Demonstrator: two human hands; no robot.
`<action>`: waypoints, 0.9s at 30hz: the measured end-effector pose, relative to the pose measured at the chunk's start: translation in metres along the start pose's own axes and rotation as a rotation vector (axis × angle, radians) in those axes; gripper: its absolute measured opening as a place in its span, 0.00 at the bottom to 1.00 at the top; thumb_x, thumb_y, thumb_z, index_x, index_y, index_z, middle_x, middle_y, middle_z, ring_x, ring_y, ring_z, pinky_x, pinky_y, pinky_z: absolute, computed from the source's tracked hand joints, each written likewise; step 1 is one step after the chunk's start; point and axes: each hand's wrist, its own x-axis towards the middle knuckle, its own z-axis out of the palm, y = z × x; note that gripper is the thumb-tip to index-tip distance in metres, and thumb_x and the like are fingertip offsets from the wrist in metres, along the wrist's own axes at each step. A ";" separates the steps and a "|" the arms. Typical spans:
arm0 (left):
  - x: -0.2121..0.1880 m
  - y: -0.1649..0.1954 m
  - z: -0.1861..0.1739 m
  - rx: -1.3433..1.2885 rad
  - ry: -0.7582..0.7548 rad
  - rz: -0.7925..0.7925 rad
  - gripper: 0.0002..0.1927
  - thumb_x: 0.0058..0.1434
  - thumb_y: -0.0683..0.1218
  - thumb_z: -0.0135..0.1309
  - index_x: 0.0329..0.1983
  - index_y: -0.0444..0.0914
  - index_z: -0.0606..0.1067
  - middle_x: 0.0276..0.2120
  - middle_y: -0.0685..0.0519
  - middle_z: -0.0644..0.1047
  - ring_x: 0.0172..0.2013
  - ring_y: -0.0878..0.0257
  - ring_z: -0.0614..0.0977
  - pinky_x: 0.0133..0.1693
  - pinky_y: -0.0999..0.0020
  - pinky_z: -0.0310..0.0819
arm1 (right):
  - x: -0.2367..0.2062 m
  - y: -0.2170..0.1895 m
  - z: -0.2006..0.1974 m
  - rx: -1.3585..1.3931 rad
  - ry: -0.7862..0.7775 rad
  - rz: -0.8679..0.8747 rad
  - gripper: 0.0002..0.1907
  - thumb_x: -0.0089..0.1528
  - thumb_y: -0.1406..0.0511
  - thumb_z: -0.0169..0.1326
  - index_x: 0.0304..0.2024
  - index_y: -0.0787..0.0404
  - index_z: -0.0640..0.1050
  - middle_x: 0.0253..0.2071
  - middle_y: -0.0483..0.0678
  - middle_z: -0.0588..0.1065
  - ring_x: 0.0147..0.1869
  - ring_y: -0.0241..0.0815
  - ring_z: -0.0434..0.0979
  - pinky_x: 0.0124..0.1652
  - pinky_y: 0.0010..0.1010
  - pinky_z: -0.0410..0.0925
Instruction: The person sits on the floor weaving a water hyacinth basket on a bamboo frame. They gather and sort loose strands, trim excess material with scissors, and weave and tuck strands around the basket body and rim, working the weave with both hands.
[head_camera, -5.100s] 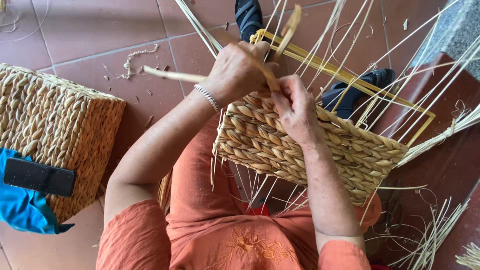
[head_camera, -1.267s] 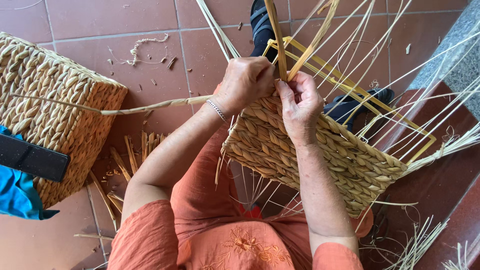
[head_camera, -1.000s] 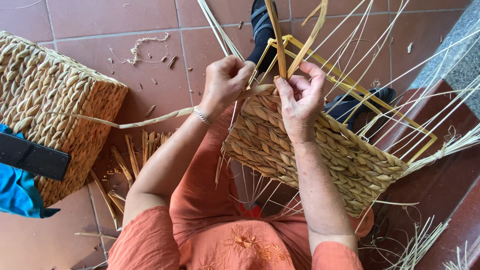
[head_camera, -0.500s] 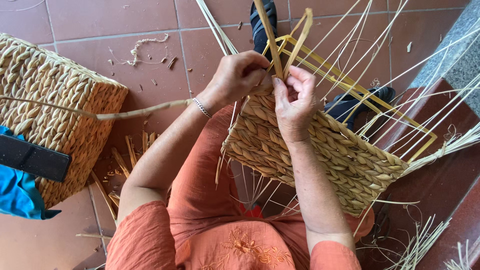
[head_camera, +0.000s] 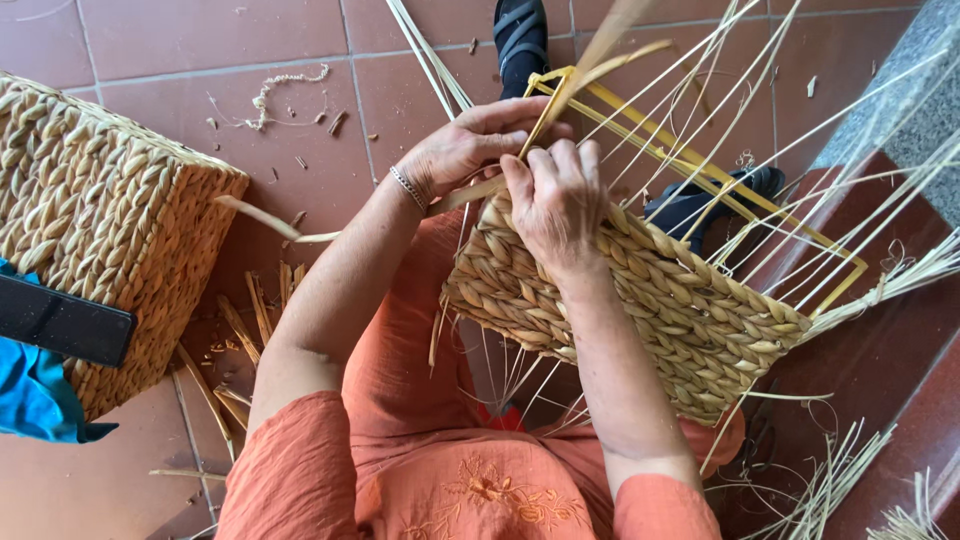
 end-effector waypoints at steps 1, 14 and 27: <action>0.002 -0.002 -0.002 0.034 0.012 -0.015 0.24 0.70 0.43 0.51 0.69 0.36 0.67 0.56 0.53 0.79 0.55 0.65 0.80 0.58 0.72 0.77 | 0.003 -0.001 -0.001 0.009 0.009 -0.021 0.24 0.73 0.51 0.49 0.37 0.63 0.81 0.40 0.52 0.76 0.43 0.50 0.70 0.40 0.42 0.67; -0.004 -0.025 -0.007 -0.221 0.264 0.157 0.18 0.65 0.48 0.62 0.54 0.34 0.77 0.33 0.58 0.77 0.26 0.79 0.74 0.26 0.87 0.66 | -0.048 0.023 -0.053 0.474 0.314 0.158 0.05 0.71 0.73 0.59 0.49 0.64 0.80 0.56 0.52 0.76 0.40 0.32 0.75 0.35 0.20 0.74; -0.015 -0.048 -0.002 -0.137 0.523 0.291 0.10 0.73 0.48 0.57 0.44 0.36 0.74 0.29 0.59 0.75 0.25 0.75 0.70 0.26 0.78 0.64 | -0.070 0.019 -0.055 0.249 0.224 0.024 0.09 0.67 0.71 0.60 0.50 0.61 0.79 0.51 0.52 0.78 0.50 0.43 0.73 0.49 0.34 0.69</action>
